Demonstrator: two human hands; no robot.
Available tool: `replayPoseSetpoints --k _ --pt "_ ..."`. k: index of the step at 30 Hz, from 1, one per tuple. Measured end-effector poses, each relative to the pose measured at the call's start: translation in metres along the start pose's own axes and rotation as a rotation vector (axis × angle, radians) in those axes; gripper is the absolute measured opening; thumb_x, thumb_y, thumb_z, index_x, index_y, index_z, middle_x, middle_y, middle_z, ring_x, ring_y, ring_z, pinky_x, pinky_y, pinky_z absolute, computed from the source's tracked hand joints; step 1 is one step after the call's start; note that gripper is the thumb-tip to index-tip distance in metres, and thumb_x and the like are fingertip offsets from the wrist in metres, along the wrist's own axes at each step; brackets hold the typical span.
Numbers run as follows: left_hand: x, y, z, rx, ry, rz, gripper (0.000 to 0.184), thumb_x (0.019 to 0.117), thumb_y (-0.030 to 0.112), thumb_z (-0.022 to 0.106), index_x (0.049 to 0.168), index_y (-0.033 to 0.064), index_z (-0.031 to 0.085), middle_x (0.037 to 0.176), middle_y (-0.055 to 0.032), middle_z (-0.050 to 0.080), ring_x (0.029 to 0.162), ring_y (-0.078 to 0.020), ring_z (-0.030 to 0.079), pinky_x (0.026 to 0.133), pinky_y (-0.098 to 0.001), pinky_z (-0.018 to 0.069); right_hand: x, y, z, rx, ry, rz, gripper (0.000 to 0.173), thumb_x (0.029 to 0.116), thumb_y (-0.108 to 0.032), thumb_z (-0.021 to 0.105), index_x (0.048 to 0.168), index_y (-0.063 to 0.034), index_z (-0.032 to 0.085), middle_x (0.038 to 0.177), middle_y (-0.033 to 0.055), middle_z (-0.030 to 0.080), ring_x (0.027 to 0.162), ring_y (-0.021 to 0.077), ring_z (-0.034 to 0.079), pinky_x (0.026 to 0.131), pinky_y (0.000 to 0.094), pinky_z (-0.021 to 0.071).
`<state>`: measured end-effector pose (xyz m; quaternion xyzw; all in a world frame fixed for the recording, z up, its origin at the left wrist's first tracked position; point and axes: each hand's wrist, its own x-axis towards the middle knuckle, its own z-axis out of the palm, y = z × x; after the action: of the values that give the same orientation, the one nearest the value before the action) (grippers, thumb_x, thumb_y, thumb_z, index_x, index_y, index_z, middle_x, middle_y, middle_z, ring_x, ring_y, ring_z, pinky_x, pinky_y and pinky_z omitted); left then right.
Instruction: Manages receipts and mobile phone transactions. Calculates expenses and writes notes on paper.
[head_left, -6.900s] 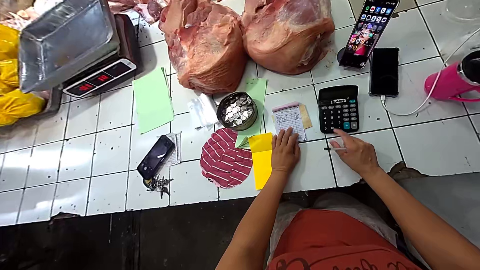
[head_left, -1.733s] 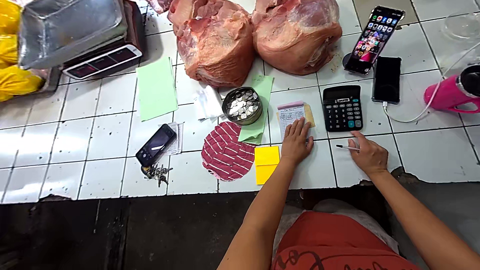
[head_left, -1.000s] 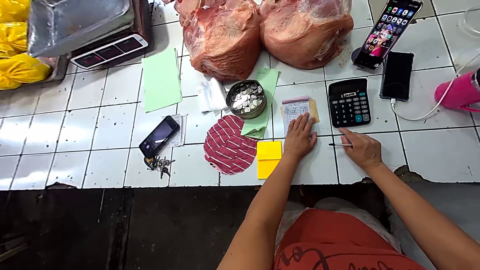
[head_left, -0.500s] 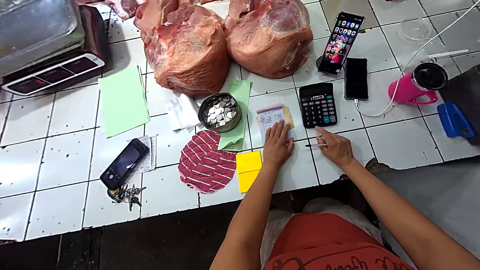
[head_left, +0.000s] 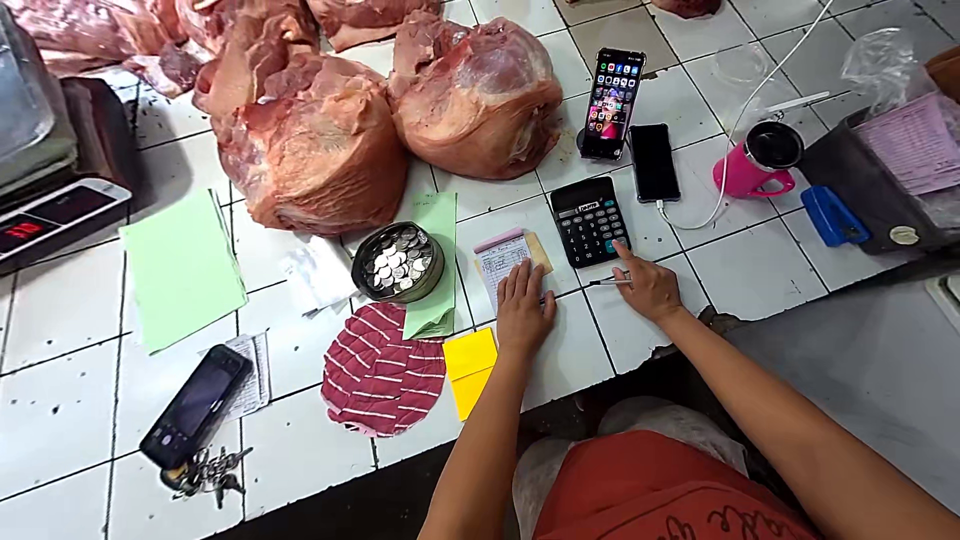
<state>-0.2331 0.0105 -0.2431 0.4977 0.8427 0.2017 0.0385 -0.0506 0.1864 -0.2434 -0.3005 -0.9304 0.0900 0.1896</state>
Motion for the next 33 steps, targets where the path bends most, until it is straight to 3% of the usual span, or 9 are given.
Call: replayPoseSetpoints --k 4,10,20,24,27,30,33 --pt "-0.001 0.000 0.000 0.002 0.007 0.001 0.048 0.1000 0.032 0.049 0.141 0.0094 0.061 0.154 -0.0149 0.051 0.144 -0.0340 0.046 0.119 -0.0540 0.0309 0.001 -0.002 -0.001 0.014 -0.015 0.012 0.050 0.0988 -0.021 0.058 0.146 -0.0048 0.057 0.085 0.0181 0.074 0.068 0.0369 0.071 0.057 0.0498 0.0554" --pt "-0.001 0.000 -0.002 -0.011 -0.012 -0.015 0.049 0.1003 0.031 0.050 0.143 0.0090 0.059 0.156 -0.0145 0.048 0.146 -0.0329 0.044 0.121 -0.0521 0.0281 0.013 -0.005 -0.020 0.072 -0.191 0.085 0.055 0.1019 -0.026 0.062 0.152 -0.0062 0.050 0.102 0.0216 0.074 0.075 0.0409 0.072 0.062 0.0557 0.0552" --pt "-0.002 -0.002 -0.001 -0.006 -0.028 -0.023 0.050 0.1006 0.033 0.051 0.145 0.0115 0.057 0.158 -0.0127 0.046 0.148 -0.0297 0.041 0.122 -0.0489 0.0272 0.023 -0.009 -0.033 0.084 -0.173 0.066 0.051 0.1041 -0.028 0.057 0.152 -0.0113 0.051 0.095 0.0263 0.072 0.071 0.0461 0.069 0.061 0.0630 0.0517" --pt "-0.001 -0.001 -0.003 -0.007 -0.056 -0.020 0.049 0.1017 0.032 0.050 0.146 0.0120 0.057 0.159 -0.0115 0.046 0.148 -0.0287 0.041 0.122 -0.0480 0.0273 0.012 -0.008 -0.024 0.073 -0.245 0.075 0.046 0.1041 -0.027 0.057 0.145 -0.0068 0.057 0.094 0.0282 0.073 0.076 0.0495 0.070 0.064 0.0647 0.0519" --pt "0.000 0.000 -0.004 0.000 -0.053 -0.002 0.049 0.1010 0.031 0.051 0.146 0.0108 0.057 0.158 -0.0126 0.046 0.148 -0.0298 0.042 0.121 -0.0492 0.0286 0.002 -0.012 -0.029 0.085 -0.220 0.031 0.041 0.1032 -0.029 0.056 0.131 -0.0001 0.064 0.094 0.0271 0.073 0.076 0.0484 0.071 0.062 0.0623 0.0533" --pt "-0.001 0.000 -0.002 -0.009 -0.047 0.017 0.048 0.1010 0.030 0.051 0.144 0.0092 0.058 0.157 -0.0144 0.047 0.147 -0.0317 0.042 0.121 -0.0500 0.0281 -0.015 -0.012 -0.029 0.082 -0.230 -0.036 0.043 0.1042 -0.031 0.053 0.133 -0.0009 0.065 0.101 0.0250 0.074 0.081 0.0456 0.073 0.065 0.0599 0.0560" --pt "-0.004 -0.001 0.000 -0.052 0.008 0.056 0.042 0.1006 0.025 0.053 0.136 0.0049 0.064 0.151 -0.0170 0.053 0.144 -0.0358 0.045 0.120 -0.0527 0.0305 -0.024 -0.012 -0.022 0.058 -0.183 -0.071 0.042 0.1046 -0.030 0.049 0.128 -0.0010 0.069 0.100 0.0235 0.074 0.081 0.0439 0.073 0.064 0.0562 0.0565"
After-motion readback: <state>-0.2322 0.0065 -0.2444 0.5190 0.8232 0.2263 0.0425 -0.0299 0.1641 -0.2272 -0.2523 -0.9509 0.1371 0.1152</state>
